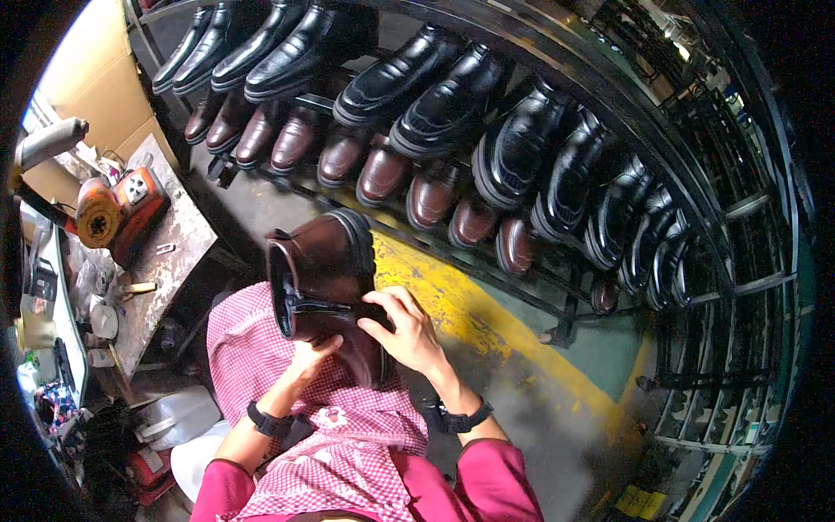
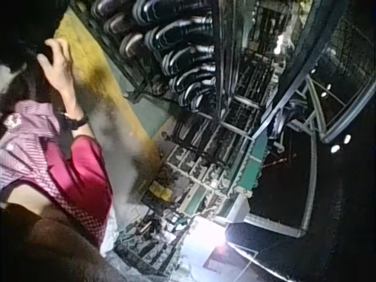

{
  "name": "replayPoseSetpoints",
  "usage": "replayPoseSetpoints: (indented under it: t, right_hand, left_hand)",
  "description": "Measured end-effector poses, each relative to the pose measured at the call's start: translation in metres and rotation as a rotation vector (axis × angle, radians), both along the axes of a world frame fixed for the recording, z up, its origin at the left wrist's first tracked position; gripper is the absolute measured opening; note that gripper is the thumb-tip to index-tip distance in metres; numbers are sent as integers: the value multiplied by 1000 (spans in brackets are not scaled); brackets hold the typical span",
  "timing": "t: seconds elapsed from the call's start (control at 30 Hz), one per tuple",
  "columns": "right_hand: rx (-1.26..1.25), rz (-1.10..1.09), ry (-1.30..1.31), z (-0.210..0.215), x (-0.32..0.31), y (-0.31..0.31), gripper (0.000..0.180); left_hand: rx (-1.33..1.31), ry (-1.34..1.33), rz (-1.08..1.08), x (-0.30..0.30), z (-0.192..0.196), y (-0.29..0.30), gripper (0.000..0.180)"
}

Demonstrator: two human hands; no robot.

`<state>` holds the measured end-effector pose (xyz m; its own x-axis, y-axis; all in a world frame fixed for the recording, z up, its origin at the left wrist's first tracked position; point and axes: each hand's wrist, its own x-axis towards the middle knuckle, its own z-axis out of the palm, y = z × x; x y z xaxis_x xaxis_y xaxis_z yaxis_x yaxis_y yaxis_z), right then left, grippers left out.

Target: The worker moves a rack of shoes to a workstation and then cleans and inspects individual shoes with a brush.

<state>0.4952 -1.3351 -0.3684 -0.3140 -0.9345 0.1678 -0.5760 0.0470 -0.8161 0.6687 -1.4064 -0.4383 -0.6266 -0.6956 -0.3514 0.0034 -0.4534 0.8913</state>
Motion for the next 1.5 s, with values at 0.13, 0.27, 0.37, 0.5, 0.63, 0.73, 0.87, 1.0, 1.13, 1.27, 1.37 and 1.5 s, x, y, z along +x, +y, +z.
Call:
replayPoseSetpoints:
  t: [0.13,0.27,0.37,0.5,0.63,0.73,0.87,1.0,1.13,1.27,1.37,1.5]
  right_hand:
    - [303,127,-11,4,0,-6,25]
    - [432,92,-343,-7,3,3,20]
    - [277,134,-561,-8,1,7,18]
    - [256,159,-551,27,4,-3,16]
    - [106,246,-374,60,23,-8,11]
    - [40,164,-542,61,24,8,15]
    - [-146,-201,-660,-11,-1,29,34]
    - [-10,-88,-884,-48,25,45,88]
    - [-77,-201,-1052,-61,28,53,78]
    - [-110,-309,-1564,-72,4,80,65]
    - [-154,-342,-1624,-82,-2,94,63]
    - [-247,-371,-1675,-106,-12,125,63]
  left_hand:
    - [48,45,-4,7,-5,2,39]
    - [4,33,-136,6,5,0,40]
    - [-9,123,-274,0,32,-8,41]
    - [-383,-9,-168,-14,24,-7,43]
    - [-244,184,-176,-18,19,1,64]
    - [-409,173,30,-13,10,-6,84]
    - [-995,-33,267,-27,36,-10,85]
    - [-697,30,263,-51,45,-7,82]
    - [-770,-96,73,-43,56,8,75]
    - [-875,-5,-160,-32,53,6,37]
    - [-695,27,-52,-32,43,1,21]
    - [-525,50,-9,-43,36,-6,20]
